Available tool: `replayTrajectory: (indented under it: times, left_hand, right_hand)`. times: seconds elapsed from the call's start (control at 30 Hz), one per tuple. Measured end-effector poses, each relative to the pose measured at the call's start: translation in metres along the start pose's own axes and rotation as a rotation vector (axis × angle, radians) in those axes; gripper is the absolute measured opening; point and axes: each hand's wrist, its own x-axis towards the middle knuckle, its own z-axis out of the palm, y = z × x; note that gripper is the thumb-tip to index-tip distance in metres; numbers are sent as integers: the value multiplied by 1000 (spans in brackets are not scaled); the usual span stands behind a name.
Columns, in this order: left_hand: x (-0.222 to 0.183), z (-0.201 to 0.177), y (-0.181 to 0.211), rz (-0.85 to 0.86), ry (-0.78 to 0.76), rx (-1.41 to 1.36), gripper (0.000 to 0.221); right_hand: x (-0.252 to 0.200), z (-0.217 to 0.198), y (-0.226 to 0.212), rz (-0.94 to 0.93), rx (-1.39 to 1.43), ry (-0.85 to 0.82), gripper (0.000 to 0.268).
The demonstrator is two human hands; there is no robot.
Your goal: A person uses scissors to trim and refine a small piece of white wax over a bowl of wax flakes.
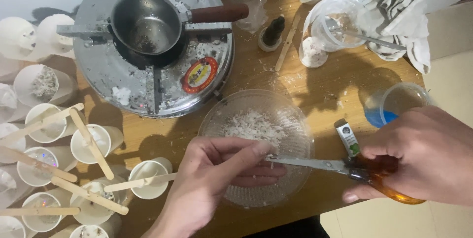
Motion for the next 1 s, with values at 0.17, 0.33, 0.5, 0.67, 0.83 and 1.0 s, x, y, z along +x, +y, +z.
replayTrajectory:
  times: [0.17,0.33,0.5,0.67,0.83,1.0]
  left_hand:
    - [8,-6,-12,45,-32,-28,22]
    - [4,-2,-2,-9,4,-26,25]
    - [7,-6,-6,-7,-13,-33,23]
    - [6,-6,-3,-27,-20,-19,24]
    - [10,-11,-10,29,-63,-26,22]
    - [7,-7,-6,-9,-6,4,22]
  right_hand:
    - [2,-3,-3,55,-14,-100,78]
    - [2,-2,-3,46,-24,-38,84]
    - [3,-2,-4,55,-18,-48,80]
    - [3,0,-4,7,-3,20,80]
    - [1,2,-3,41,-23,-28,77]
    - [3,2,-7,26,-4,-7,73]
